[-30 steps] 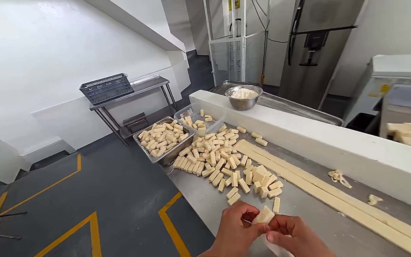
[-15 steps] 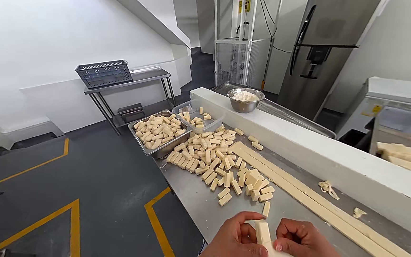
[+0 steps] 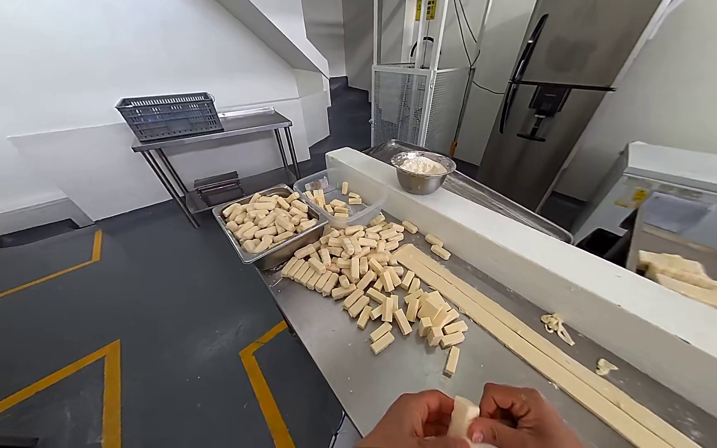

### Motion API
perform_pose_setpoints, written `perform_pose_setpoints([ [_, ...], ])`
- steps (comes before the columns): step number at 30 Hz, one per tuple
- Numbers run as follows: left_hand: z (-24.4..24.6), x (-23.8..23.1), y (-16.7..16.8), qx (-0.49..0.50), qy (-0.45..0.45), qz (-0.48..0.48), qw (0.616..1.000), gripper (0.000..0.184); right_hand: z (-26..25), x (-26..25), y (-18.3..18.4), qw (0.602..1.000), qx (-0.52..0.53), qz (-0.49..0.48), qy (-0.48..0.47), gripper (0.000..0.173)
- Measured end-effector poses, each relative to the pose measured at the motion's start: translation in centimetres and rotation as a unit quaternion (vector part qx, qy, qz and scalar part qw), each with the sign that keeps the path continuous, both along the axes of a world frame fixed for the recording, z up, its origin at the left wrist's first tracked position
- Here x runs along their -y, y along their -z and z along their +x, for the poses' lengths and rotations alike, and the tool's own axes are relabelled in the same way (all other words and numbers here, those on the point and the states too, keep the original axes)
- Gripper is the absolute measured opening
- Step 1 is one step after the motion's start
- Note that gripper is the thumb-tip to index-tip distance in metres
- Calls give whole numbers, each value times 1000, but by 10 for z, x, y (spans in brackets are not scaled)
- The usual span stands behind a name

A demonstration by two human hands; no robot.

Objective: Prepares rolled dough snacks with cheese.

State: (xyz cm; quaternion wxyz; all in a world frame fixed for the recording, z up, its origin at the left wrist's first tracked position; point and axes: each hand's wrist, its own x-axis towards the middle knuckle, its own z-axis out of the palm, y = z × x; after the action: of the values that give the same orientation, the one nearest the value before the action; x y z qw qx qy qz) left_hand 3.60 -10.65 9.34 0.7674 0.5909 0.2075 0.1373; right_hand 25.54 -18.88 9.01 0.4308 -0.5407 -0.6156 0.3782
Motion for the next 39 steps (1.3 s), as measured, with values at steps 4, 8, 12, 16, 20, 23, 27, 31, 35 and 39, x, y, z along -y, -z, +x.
perform_pose_setpoints([
  [4,1,-2,-2,4,14,25,1000,33,-1,3,-2,1000,-3,18,-3,37],
  [8,1,-1,-5,10,-13,27,1000,31,8,6,-2,1000,18,25,-4,26],
  [12,1,2,-3,-4,12,81,997,28,-3,11,-7,997,43,64,16,47],
  [16,-3,1,-7,39,32,30,998,33,12,14,-5,996,22,88,-19,32],
  [20,-1,8,-8,9,31,95,995,39,1,15,-9,993,33,111,-11,39],
  [23,-3,5,-6,38,27,108,993,34,7,17,-8,993,13,111,-30,36],
  [27,-5,4,-11,36,28,96,994,33,12,19,-10,996,22,86,-11,27],
  [31,1,10,-9,7,12,96,995,38,-9,18,-15,993,52,98,25,45],
  [35,-2,10,-10,32,-40,97,994,33,3,18,-12,996,39,84,-15,33],
  [39,2,14,-4,35,-38,101,994,37,-12,19,-18,988,127,70,57,34],
])
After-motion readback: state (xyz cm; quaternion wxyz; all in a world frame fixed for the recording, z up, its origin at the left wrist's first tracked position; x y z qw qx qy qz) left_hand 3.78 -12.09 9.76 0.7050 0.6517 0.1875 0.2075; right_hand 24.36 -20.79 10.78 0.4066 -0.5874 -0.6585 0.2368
